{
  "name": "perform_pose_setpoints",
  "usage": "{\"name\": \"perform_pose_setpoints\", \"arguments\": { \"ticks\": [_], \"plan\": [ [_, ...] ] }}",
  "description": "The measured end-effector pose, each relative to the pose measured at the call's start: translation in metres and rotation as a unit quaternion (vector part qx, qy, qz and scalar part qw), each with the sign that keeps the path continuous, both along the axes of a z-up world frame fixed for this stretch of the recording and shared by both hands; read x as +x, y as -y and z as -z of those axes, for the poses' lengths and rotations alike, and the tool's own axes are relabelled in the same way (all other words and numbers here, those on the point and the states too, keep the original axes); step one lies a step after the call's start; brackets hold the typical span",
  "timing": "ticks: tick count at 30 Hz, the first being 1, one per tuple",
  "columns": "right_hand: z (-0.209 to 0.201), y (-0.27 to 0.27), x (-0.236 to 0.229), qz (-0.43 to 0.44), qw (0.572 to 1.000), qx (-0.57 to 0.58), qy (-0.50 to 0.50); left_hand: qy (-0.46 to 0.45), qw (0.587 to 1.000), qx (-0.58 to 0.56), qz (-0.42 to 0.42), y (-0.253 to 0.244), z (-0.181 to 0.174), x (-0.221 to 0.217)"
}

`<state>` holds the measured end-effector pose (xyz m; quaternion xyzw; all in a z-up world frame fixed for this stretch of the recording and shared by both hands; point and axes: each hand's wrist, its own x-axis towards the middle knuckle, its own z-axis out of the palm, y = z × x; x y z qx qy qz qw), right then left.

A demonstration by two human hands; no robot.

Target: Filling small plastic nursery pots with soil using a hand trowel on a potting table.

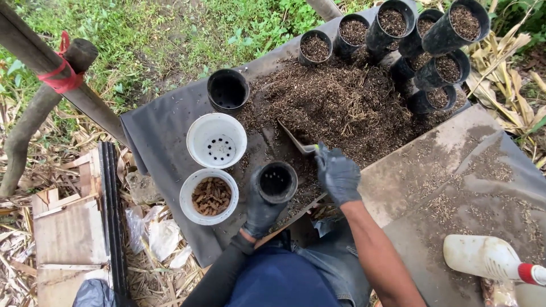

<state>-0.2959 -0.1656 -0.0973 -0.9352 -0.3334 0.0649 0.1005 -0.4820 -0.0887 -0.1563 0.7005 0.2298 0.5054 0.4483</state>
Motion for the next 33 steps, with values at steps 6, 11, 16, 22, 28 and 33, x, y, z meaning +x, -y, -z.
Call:
{"name": "perform_pose_setpoints", "arguments": {
  "ticks": [6, 11, 16, 22, 28, 33],
  "plan": [
    [0.032, 0.032, 0.035, -0.104, 0.975, 0.048, 0.192, -0.008, 0.997, -0.06, -0.054, -0.013, -0.001, 0.037],
    [-0.033, 0.053, 0.03, -0.073, 0.976, 0.04, 0.201, -0.051, 0.992, -0.119, -0.005, -0.025, -0.022, 0.048],
    [0.039, 0.051, 0.067, -0.064, 0.969, 0.032, 0.237, -0.043, 0.996, -0.026, -0.07, -0.026, 0.009, 0.082],
    [-0.018, 0.065, 0.049, -0.03, 0.997, -0.002, 0.075, -0.055, 0.997, 0.0, -0.046, -0.037, 0.002, 0.081],
    [-0.074, 0.081, 0.036, 0.182, 0.923, 0.255, -0.224, -0.091, 0.995, -0.015, -0.038, -0.042, -0.001, 0.08],
    [-0.057, 0.046, 0.036, 0.265, 0.612, 0.612, -0.426, -0.102, 0.993, -0.004, -0.066, -0.04, -0.02, 0.09]
  ]
}}
